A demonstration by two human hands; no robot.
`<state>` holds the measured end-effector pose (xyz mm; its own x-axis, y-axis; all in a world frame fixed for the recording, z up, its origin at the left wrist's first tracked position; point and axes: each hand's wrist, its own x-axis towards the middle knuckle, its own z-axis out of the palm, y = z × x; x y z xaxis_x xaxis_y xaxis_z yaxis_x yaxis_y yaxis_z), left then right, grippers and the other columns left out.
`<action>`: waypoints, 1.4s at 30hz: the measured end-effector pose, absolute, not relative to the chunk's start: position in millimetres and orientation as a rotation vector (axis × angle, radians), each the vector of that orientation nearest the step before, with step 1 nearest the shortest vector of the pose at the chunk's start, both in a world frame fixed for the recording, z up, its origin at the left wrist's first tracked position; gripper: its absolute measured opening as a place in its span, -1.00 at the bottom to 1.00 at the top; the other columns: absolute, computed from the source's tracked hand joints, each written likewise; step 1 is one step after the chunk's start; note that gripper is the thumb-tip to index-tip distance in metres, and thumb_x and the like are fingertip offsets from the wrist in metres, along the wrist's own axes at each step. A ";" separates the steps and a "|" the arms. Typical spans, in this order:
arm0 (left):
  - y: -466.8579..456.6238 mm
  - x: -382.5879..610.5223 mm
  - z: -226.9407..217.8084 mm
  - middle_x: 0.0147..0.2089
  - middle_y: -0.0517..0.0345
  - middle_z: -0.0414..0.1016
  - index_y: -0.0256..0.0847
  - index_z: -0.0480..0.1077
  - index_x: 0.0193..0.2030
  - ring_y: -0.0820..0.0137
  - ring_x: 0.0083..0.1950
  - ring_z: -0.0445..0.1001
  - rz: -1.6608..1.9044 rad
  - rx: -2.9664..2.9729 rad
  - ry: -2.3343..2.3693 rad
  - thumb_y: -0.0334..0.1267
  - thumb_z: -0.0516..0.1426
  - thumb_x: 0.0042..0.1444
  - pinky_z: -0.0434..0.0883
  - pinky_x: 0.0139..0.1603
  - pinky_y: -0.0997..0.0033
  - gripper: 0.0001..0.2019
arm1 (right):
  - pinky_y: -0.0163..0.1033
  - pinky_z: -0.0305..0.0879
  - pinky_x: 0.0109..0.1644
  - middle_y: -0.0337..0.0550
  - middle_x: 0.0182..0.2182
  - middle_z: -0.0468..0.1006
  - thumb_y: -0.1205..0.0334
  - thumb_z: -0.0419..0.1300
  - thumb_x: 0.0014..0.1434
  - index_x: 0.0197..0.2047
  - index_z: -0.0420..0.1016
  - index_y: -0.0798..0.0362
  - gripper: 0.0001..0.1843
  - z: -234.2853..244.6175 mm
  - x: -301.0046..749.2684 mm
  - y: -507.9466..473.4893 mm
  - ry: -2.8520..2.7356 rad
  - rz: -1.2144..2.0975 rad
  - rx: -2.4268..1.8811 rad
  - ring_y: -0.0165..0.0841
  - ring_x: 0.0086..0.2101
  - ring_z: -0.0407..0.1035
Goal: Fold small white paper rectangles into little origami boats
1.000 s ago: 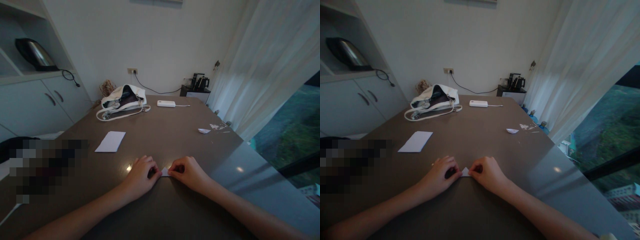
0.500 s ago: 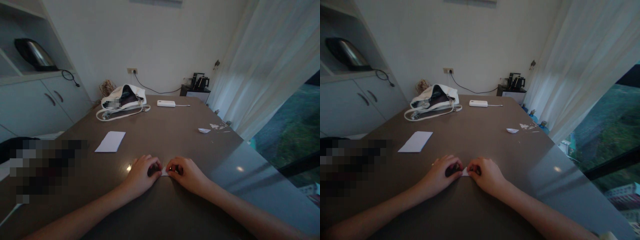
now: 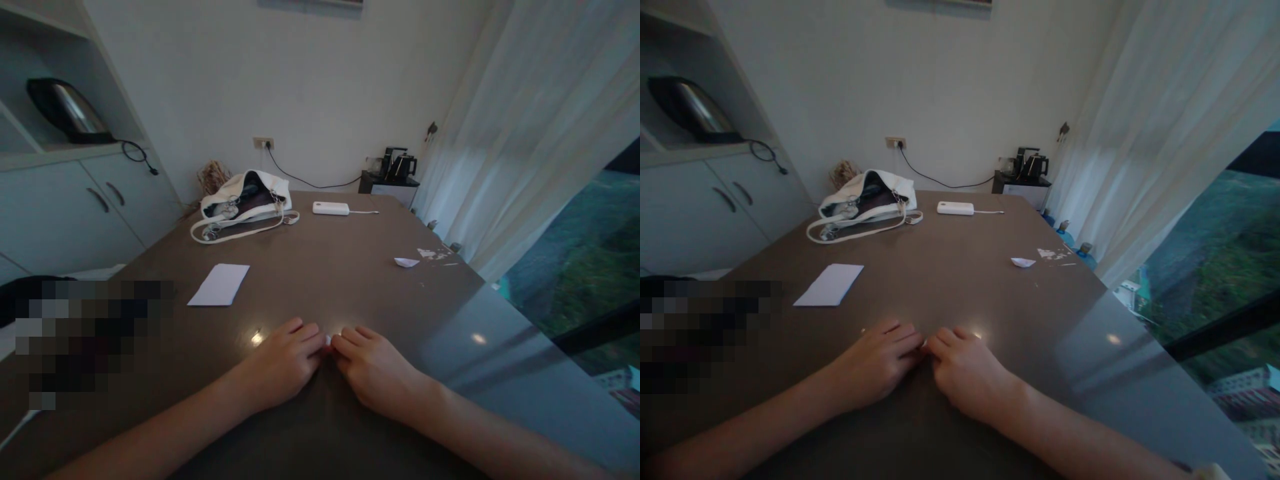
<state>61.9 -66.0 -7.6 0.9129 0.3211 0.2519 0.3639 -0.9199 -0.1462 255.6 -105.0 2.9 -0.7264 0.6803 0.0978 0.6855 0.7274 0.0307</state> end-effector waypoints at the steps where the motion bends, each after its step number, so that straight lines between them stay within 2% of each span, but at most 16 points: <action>1: -67.0 62.6 -9.3 -0.36 0.09 0.38 -0.26 0.39 -0.47 0.33 -0.27 0.27 -0.330 -2.868 -0.486 -0.40 0.00 0.25 0.11 -0.31 0.26 -0.72 | -0.20 0.17 -0.24 -0.04 -0.33 0.44 0.42 0.07 0.20 -0.40 0.49 0.15 -0.80 2.4 254.5 -105.9 -2.879 -0.140 -1.103 -0.27 -0.25 0.26; 6: -64.7 61.0 -9.7 -0.37 0.10 0.41 -0.28 0.42 -0.41 0.32 -0.27 0.27 -0.317 -2.874 -0.419 -0.41 0.02 0.25 0.09 -0.32 0.25 -0.77 | -0.19 0.12 -0.25 -0.09 -0.36 0.46 0.38 0.08 0.22 -0.31 0.51 0.15 -0.82 3.9 255.0 -103.6 -2.881 -0.199 -1.129 -0.29 -0.28 0.25; 12: -56.2 50.6 2.1 -0.40 0.12 0.46 -0.23 0.45 -0.38 0.32 -0.29 0.27 -0.300 -2.962 -0.406 -0.40 0.03 0.23 0.08 -0.32 0.24 -0.78 | -0.17 0.05 -0.28 -0.11 -0.43 0.48 0.40 0.10 0.19 -0.43 0.49 0.12 -0.80 11.5 262.6 -99.1 -2.905 -0.178 -1.165 -0.28 -0.28 0.24; 21: -52.3 39.9 9.0 -0.34 0.12 0.46 -0.19 0.44 -0.33 0.32 -0.25 0.31 -0.275 -3.112 -0.462 -0.45 0.05 0.13 0.14 -0.27 0.29 -0.84 | -0.18 0.05 -0.24 -0.11 -0.38 0.49 0.42 0.11 0.10 -0.42 0.47 0.12 -0.87 14.8 262.1 -101.2 -2.869 -0.085 -1.246 -0.29 -0.28 0.24; 24: -52.1 39.7 8.2 -0.31 0.12 0.47 -0.19 0.44 -0.32 0.31 -0.22 0.32 -0.257 -3.133 -0.491 -0.44 0.08 0.09 0.16 -0.23 0.29 -0.87 | -0.19 0.06 -0.23 -0.13 -0.33 0.50 0.39 0.10 0.11 -0.34 0.46 0.10 -0.88 14.0 263.8 -97.9 -2.765 -0.035 -1.303 -0.29 -0.27 0.25; 29: -52.1 39.5 7.3 -0.29 0.14 0.46 -0.19 0.44 -0.28 0.32 -0.21 0.33 -0.233 -3.164 -0.548 -0.47 0.08 0.05 0.18 -0.21 0.28 -0.84 | -0.21 0.07 -0.19 -0.18 -0.25 0.51 0.39 0.06 0.16 -0.17 0.48 0.05 -0.78 8.3 262.4 -96.3 -2.735 0.078 -1.156 -0.31 -0.23 0.28; 35: -48.8 37.7 8.1 -0.30 0.15 0.46 -0.18 0.44 -0.28 0.33 -0.21 0.33 -0.259 -3.247 -0.632 -0.52 0.07 -0.01 0.21 -0.21 0.33 -0.79 | -0.22 0.11 -0.12 -0.17 -0.17 0.50 0.39 0.07 0.16 -0.10 0.49 0.07 -0.74 12.2 262.5 -101.3 -2.767 0.201 -1.142 -0.31 -0.18 0.28; 42: -46.3 34.2 8.3 -0.40 0.16 0.47 -0.18 0.43 -0.43 0.34 -0.30 0.30 -0.284 -3.162 -0.489 -0.51 0.06 0.07 0.15 -0.32 0.32 -0.81 | -0.19 0.15 -0.13 -0.12 -0.17 0.49 0.39 -0.02 0.24 -0.01 0.45 0.09 -0.68 14.7 264.8 -103.2 -2.856 0.111 -1.115 -0.29 -0.20 0.29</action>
<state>34.2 -46.3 8.3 0.9380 0.3057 0.1633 0.2932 -0.9512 0.0966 264.8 -103.2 14.7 -0.7335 0.6784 0.0423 0.6731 0.7336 -0.0939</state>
